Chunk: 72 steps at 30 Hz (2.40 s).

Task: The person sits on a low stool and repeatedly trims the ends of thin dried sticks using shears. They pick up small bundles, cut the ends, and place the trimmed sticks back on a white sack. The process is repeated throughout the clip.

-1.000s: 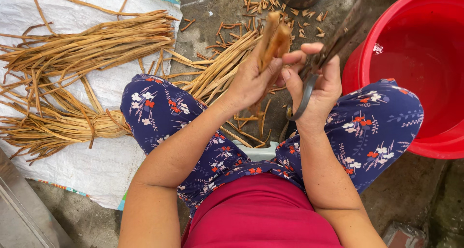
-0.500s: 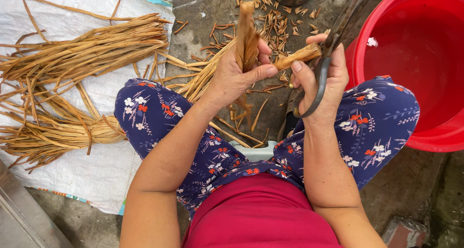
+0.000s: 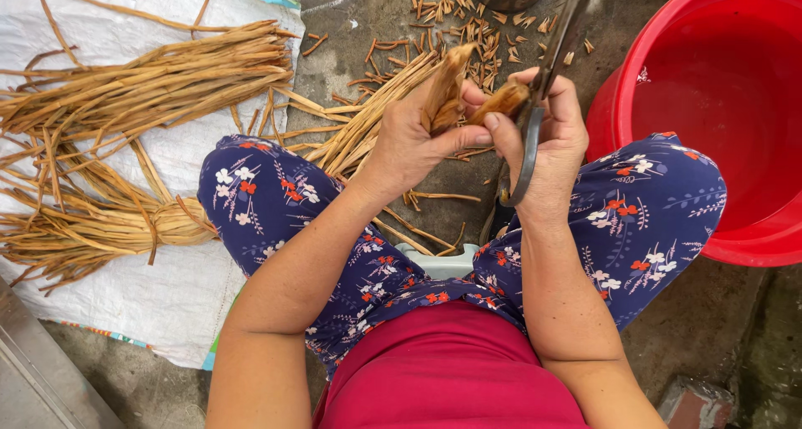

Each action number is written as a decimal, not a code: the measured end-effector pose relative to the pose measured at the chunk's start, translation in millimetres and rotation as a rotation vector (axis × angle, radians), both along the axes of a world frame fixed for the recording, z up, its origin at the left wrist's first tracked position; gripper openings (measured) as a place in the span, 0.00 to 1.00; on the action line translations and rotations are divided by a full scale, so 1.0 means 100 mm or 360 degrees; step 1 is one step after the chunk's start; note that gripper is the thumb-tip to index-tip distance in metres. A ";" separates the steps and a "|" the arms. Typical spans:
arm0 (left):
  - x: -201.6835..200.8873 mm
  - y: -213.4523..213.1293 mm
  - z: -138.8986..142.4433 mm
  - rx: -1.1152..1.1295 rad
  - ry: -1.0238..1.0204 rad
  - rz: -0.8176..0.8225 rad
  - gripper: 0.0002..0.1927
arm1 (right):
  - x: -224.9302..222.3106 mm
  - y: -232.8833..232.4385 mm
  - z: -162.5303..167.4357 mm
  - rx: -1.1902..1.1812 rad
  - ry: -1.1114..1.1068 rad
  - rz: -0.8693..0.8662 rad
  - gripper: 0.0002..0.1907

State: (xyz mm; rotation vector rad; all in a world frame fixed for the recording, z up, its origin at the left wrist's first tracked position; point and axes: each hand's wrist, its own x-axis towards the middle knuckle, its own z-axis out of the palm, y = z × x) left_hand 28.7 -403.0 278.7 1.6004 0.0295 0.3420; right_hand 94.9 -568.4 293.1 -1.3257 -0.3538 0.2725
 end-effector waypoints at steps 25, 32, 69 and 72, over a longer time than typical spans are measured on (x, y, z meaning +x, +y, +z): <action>0.03 0.14 -0.02 -0.0865 0.0119 0.0200 0.10 | -0.20 0.11 0.02 -0.0787 -0.0744 0.0145 0.43; 0.04 0.13 -0.02 -0.0851 0.0114 0.0189 0.11 | -0.23 0.13 -0.04 -0.0660 -0.0419 0.0114 0.39; -0.02 -0.32 -0.08 0.0867 0.0077 0.0290 0.34 | -0.11 0.07 -0.08 0.0086 -0.0199 0.0013 0.25; -0.03 -0.35 -0.02 0.0946 0.0101 0.0244 0.41 | -0.05 0.06 -0.11 -0.0050 -0.0225 -0.0111 0.24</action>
